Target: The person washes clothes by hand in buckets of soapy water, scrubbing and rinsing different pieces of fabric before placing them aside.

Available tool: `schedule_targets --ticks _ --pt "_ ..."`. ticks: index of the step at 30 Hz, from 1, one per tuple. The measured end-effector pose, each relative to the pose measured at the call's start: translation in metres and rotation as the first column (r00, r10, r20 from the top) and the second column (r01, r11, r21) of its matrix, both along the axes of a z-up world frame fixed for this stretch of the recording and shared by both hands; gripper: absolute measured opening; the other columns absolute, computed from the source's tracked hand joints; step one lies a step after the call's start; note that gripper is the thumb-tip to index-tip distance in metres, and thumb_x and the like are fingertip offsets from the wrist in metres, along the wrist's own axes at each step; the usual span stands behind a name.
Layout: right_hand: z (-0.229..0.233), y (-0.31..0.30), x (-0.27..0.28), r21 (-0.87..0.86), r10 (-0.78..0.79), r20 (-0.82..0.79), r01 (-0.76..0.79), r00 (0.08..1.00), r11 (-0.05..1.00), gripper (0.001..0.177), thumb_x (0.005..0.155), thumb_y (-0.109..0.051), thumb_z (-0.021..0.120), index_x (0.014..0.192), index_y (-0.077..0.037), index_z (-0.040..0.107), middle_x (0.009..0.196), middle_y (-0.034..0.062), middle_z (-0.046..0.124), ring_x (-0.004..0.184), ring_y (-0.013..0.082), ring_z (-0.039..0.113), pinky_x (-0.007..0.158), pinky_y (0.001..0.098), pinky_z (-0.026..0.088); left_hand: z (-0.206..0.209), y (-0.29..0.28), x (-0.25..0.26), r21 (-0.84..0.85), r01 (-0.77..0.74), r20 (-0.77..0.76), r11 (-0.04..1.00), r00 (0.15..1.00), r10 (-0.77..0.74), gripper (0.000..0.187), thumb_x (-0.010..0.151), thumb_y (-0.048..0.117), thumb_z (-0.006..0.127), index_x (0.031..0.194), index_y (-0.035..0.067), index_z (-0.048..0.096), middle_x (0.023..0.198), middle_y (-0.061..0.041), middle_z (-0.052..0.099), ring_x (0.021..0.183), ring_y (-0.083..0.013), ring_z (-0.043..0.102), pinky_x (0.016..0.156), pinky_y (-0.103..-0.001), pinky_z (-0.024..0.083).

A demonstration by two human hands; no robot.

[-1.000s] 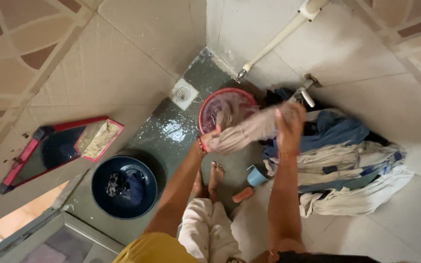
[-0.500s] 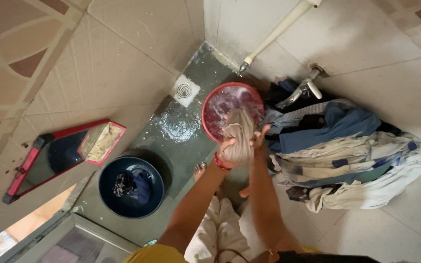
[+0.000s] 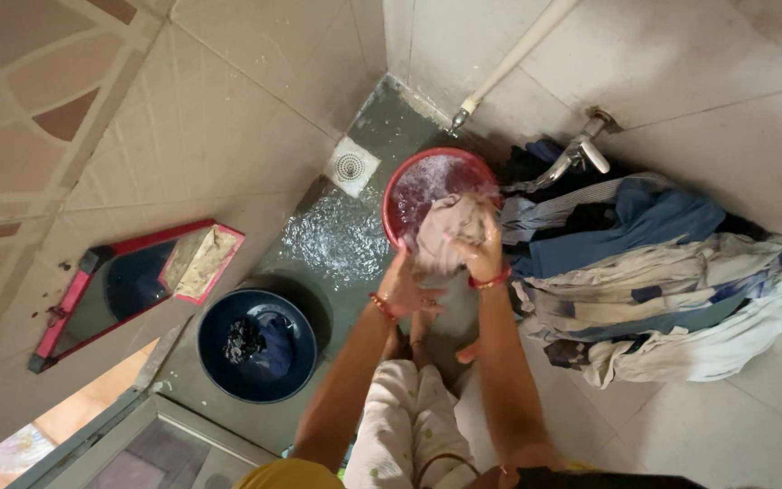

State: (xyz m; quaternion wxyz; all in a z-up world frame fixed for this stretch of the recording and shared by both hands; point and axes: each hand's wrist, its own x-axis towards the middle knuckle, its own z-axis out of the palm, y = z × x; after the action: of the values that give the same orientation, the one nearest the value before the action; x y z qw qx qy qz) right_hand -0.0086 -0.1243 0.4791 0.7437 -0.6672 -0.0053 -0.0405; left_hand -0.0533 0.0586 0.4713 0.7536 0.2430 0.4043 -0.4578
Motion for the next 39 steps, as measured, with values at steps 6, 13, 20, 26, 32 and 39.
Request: schedule_targets --ticks 6,13,20,26,32,39 --pt "0.020 0.041 -0.055 -0.504 -0.072 0.340 0.247 0.938 0.828 0.057 0.069 -0.018 0.087 0.118 -0.004 0.061 0.133 0.0101 0.064 0.122 0.0251 0.063 0.109 0.0396 0.047 0.026 -0.052 0.020 -0.330 -0.564 0.035 0.757 0.794 0.606 0.061 0.088 0.058 0.053 0.135 0.019 0.054 0.129 -0.015 0.059 0.115 -0.0380 0.060 0.093 -0.055 0.054" --pt "0.024 0.040 -0.093 0.092 -0.630 -0.054 0.632 0.775 0.769 0.053 0.098 -0.023 0.078 0.140 -0.008 0.050 0.127 0.0057 0.061 0.115 0.0240 0.057 0.102 0.0421 0.050 0.016 -0.064 0.005 -0.340 -0.619 0.315 0.708 0.634 0.706 0.053 0.083 0.036 0.067 0.131 0.014 0.064 0.127 -0.015 0.063 0.116 -0.0332 0.063 0.102 -0.049 0.055" --pt "0.062 0.001 -0.073 0.841 -0.089 -0.401 0.405 0.912 0.358 0.044 0.104 -0.032 0.065 0.141 -0.011 0.050 0.131 0.0120 0.062 0.115 0.0299 0.065 0.095 0.0488 0.056 0.041 -0.057 0.014 -0.203 -0.559 0.976 0.804 -0.047 0.213 0.060 0.084 0.059 0.071 0.108 0.005 0.074 0.125 -0.012 0.065 0.115 -0.0284 0.065 0.099 -0.046 0.056" --pt "0.055 -0.049 -0.031 0.777 0.620 -0.391 -0.118 0.681 0.619 0.030 0.095 -0.021 0.072 0.118 -0.004 0.062 0.108 0.0116 0.068 0.094 0.0250 0.067 0.080 0.0431 0.056 0.144 -0.073 0.028 -0.366 -0.508 0.703 0.780 -0.700 -0.125 0.053 0.099 0.058 0.058 0.091 0.010 0.079 0.116 -0.010 0.072 0.121 -0.0327 0.060 0.107 -0.052 0.047" --pt "0.050 -0.039 0.040 0.495 0.693 -0.629 -0.505 0.353 0.707 0.017 0.086 -0.011 0.079 0.095 0.003 0.074 0.085 0.0112 0.074 0.073 0.0202 0.068 0.065 0.0374 0.056 0.127 -0.063 0.038 -0.051 -0.229 0.293 0.972 -0.934 -0.205 0.038 0.087 0.046 0.060 0.095 0.012 0.076 0.112 -0.009 0.069 0.117 -0.0375 0.061 0.105 -0.053 0.049" --pt "-0.026 -0.003 0.072 -0.265 0.369 -0.803 -0.836 0.467 0.481 0.026 0.077 -0.017 0.077 0.095 0.001 0.075 0.088 0.0112 0.076 0.075 0.0201 0.069 0.069 0.0407 0.056 0.021 -0.088 0.033 0.744 -0.113 0.047 0.659 -0.974 -0.221 0.016 0.089 0.024 0.067 0.095 0.010 0.071 0.103 -0.005 0.068 0.105 -0.0291 0.066 0.087 -0.044 0.057"
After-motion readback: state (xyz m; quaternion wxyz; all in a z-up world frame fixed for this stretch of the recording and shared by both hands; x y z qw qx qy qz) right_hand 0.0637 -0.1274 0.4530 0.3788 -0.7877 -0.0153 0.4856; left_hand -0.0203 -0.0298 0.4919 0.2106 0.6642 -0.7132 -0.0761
